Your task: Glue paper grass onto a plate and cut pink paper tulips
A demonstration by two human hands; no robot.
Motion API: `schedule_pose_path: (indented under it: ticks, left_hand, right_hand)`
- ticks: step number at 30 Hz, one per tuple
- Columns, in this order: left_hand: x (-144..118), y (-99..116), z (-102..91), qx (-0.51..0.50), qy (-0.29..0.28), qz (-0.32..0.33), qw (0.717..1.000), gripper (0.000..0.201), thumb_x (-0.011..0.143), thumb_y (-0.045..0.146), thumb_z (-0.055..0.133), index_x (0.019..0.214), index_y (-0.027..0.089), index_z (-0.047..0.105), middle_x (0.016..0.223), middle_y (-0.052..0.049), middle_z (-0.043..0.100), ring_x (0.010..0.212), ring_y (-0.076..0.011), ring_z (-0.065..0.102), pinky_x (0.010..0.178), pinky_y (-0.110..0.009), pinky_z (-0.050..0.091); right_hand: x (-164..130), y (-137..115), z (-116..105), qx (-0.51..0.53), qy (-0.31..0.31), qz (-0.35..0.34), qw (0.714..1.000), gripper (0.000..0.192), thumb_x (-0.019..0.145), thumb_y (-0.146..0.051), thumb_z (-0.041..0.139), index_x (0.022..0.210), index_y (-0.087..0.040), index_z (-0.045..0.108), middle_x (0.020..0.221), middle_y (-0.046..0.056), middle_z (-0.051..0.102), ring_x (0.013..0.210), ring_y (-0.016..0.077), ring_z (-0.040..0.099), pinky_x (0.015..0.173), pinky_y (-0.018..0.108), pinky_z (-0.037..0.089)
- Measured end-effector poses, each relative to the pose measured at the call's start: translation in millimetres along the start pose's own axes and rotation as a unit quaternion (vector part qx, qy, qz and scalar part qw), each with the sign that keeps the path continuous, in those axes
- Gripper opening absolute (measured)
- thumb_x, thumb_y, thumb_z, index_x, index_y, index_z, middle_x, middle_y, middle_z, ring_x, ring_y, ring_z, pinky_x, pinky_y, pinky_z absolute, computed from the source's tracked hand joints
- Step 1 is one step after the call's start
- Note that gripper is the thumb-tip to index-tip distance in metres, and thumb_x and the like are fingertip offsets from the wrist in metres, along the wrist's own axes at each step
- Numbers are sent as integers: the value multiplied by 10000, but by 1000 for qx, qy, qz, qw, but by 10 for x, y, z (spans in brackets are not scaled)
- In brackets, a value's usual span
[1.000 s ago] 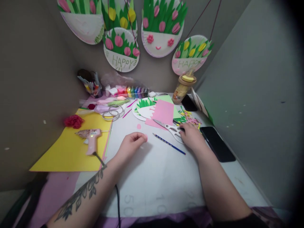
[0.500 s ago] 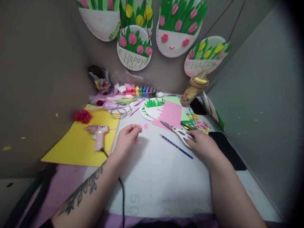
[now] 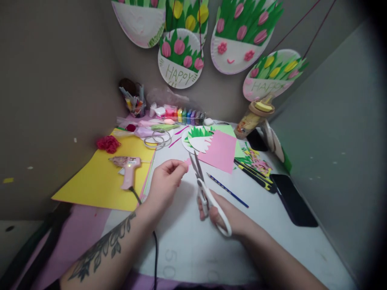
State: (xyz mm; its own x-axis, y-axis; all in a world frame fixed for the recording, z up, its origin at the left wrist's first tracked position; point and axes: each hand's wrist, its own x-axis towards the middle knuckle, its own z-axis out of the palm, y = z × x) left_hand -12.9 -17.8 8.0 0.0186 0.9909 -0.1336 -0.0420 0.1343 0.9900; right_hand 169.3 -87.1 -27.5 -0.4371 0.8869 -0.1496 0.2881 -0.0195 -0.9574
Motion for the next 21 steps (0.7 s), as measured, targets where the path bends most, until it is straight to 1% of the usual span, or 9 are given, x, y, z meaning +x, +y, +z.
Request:
schedule_pose_path:
  ticks: [3, 6, 13, 21]
  left_hand:
    - [-24, 27, 15, 11, -10, 1, 1000, 168, 731, 329, 662, 686, 169, 635, 489, 57, 487, 462, -73, 377, 476, -202, 328]
    - [-30, 31, 20, 14, -10, 3, 1000, 157, 737, 320, 658, 698, 168, 645, 489, 56, 491, 464, -75, 388, 472, -199, 334]
    - [-23, -15, 25, 19, -3, 2, 1000, 139, 738, 298, 653, 691, 168, 638, 497, 52, 507, 460, -75, 406, 468, -199, 348]
    - [-8, -65, 37, 13, -1, -4, 1000, 135, 725, 302, 659, 695, 171, 641, 510, 53, 516, 468, -76, 416, 474, -197, 352]
  right_hand:
    - [-5, -36, 47, -16, -13, 17, 1000, 518, 825, -680, 459, 943, -177, 496, 842, 60, 551, 740, 193, 520, 674, 342, 450]
    - [-5, -51, 59, -8, -18, 15, 1000, 415, 840, -576, 488, 959, -179, 483, 835, 54, 557, 739, 192, 516, 669, 337, 442]
    - [29, -46, 105, -10, 9, 43, 999, 269, 808, -426, 544, 903, -186, 468, 792, 33, 546, 701, 175, 504, 632, 309, 427]
    - [51, -53, 135, -4, 25, 71, 997, 126, 763, -261, 531, 835, -198, 449, 748, 2, 533, 659, 150, 486, 605, 285, 413]
